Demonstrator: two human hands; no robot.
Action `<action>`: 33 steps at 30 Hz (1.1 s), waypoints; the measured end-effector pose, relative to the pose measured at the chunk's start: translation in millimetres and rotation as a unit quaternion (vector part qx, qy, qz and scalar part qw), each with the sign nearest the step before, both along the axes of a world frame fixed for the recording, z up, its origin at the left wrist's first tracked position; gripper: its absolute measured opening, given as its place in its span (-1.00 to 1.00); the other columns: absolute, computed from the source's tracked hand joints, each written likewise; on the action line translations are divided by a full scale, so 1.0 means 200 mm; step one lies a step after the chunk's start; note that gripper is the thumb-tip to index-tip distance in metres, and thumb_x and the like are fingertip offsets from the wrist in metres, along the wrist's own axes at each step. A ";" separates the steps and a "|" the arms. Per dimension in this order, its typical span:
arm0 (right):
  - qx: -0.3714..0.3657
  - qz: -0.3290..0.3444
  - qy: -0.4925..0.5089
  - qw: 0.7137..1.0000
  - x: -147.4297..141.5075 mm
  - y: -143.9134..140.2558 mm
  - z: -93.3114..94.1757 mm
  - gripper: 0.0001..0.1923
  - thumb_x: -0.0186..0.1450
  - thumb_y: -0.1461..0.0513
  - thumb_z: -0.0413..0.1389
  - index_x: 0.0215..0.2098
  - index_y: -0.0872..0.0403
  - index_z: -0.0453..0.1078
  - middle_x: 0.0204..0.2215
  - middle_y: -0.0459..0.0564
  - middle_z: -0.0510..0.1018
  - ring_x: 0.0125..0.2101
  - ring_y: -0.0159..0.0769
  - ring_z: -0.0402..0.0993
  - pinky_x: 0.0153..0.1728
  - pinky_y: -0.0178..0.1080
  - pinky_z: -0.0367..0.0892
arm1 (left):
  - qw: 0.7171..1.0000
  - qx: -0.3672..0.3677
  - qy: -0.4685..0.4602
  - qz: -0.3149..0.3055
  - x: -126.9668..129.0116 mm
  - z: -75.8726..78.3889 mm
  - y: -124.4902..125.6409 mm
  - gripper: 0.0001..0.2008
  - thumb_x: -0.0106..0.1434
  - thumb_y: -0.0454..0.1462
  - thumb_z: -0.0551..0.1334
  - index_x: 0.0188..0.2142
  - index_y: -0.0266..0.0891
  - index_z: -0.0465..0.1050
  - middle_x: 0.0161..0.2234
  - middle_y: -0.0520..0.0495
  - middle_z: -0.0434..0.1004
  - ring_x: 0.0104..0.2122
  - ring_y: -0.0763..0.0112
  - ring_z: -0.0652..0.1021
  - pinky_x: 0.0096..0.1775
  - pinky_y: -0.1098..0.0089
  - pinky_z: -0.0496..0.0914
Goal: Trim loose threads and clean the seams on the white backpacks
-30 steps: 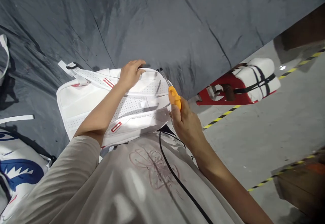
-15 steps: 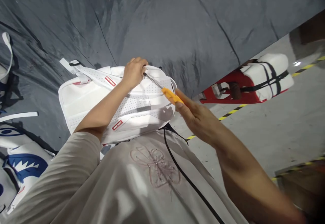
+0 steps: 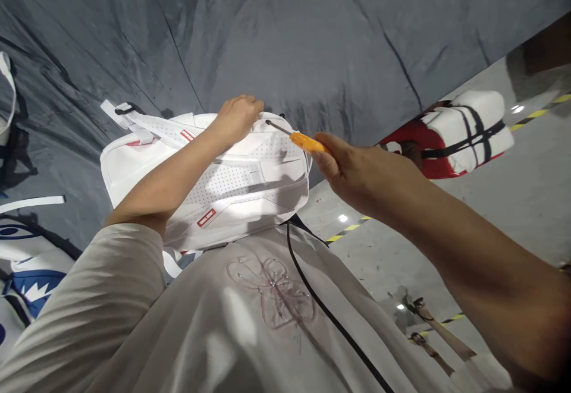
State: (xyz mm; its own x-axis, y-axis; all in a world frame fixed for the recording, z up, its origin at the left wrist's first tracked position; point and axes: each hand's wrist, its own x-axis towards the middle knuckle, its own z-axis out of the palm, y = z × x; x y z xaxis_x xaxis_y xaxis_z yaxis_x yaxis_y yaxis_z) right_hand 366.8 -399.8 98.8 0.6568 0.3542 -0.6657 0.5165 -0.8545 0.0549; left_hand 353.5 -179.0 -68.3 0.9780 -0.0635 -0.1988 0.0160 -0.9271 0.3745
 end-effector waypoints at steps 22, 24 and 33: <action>-0.046 0.159 -0.063 0.984 0.07 0.18 0.08 -0.51 0.56 0.00 -0.31 0.04 0.06 0.33 -0.42 0.08 0.55 -0.34 -0.07 0.58 -0.40 -0.23 0.13 | 0.997 -0.065 0.006 0.052 -0.01 -0.05 0.01 -0.72 0.38 -0.33 0.10 -0.09 -0.13 0.59 -0.09 -0.15 0.57 -0.02 0.10 0.51 -0.02 0.16 0.35; -0.052 0.150 -0.053 0.986 0.06 0.16 0.07 -0.53 0.55 -0.02 -0.31 0.07 0.03 0.30 -0.43 0.04 0.55 -0.38 -0.05 0.57 -0.44 -0.23 0.13 | 0.996 -0.063 0.015 0.056 -0.02 -0.03 0.01 -0.72 0.38 -0.32 0.11 -0.07 -0.14 0.59 -0.08 -0.14 0.58 0.00 0.11 0.51 0.01 0.18 0.35; -0.046 0.034 -0.029 0.998 -0.11 0.00 0.00 -0.54 0.54 0.03 -0.25 0.27 0.00 0.20 -0.32 0.06 0.60 -0.39 -0.13 0.53 -0.53 -0.26 -0.09 | 0.994 -0.057 0.070 0.056 0.02 0.02 0.00 -0.71 0.38 -0.30 0.12 -0.03 -0.16 0.58 -0.04 -0.18 0.56 0.05 0.06 0.50 0.05 0.12 0.31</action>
